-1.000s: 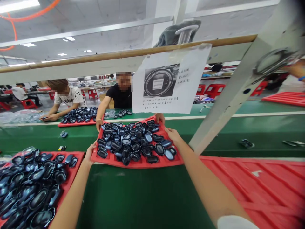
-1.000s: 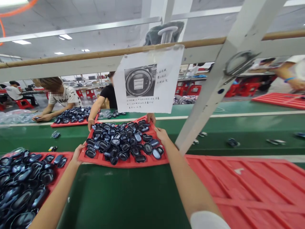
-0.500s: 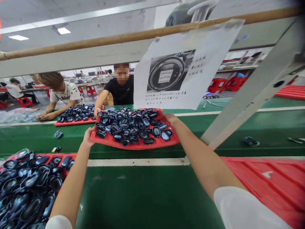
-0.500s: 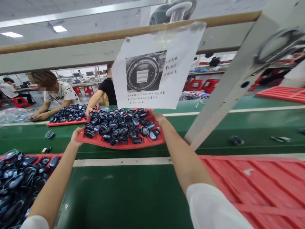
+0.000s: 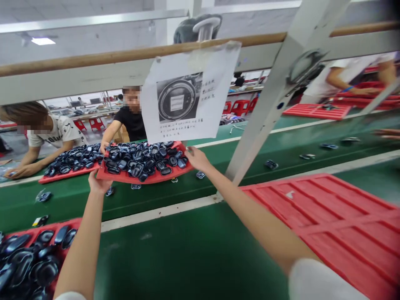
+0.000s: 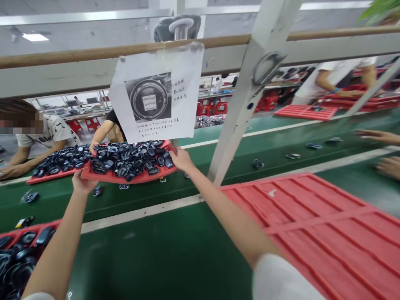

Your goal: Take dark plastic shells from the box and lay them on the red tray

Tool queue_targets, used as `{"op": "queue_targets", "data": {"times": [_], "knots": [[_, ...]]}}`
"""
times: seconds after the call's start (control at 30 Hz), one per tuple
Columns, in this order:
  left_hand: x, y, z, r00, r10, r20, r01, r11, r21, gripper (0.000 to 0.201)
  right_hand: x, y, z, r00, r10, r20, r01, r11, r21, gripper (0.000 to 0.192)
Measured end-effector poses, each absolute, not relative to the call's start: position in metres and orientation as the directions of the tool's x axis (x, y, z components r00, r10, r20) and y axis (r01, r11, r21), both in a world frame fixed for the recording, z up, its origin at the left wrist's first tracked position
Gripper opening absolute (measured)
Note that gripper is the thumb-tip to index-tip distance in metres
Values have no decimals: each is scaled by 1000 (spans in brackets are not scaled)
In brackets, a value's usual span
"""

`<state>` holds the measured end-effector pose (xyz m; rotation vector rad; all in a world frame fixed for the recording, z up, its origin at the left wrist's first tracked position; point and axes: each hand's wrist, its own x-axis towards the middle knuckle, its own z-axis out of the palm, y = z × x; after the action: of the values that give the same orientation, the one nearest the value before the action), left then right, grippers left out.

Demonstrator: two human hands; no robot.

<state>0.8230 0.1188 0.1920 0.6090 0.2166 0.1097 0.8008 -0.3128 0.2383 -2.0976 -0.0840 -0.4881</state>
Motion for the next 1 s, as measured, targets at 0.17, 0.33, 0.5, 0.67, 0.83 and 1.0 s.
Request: {"op": "queue_targets", "data": {"times": [0.17,0.33,0.5,0.67,0.83,1.0], "knots": [[820,104,197,965,183,-188,-25,777,628,42,640,-385,186,953,-137,271,34,-839,-544,39],[809,80,200,939,161,-304,123,668,734,42,523,-454,108,876,-378,300,-277,-903,-329,52],[801,64,187,886,276,-372,130,623,772,44,513,-407,76,844,-218,489,27,-894,-446,30],[804,58,193,904,255,-344,95,664,741,30,626,-264,91,888,292,354,445,-738,-507,28],[818,48,204,878,288,-381,102,666,739,26,745,-162,99,845,282,454,445,-842,-306,47],[835,44,198,882,290,-372,73,696,715,30,803,-147,93,783,161,600,407,-863,-299,51]]}}
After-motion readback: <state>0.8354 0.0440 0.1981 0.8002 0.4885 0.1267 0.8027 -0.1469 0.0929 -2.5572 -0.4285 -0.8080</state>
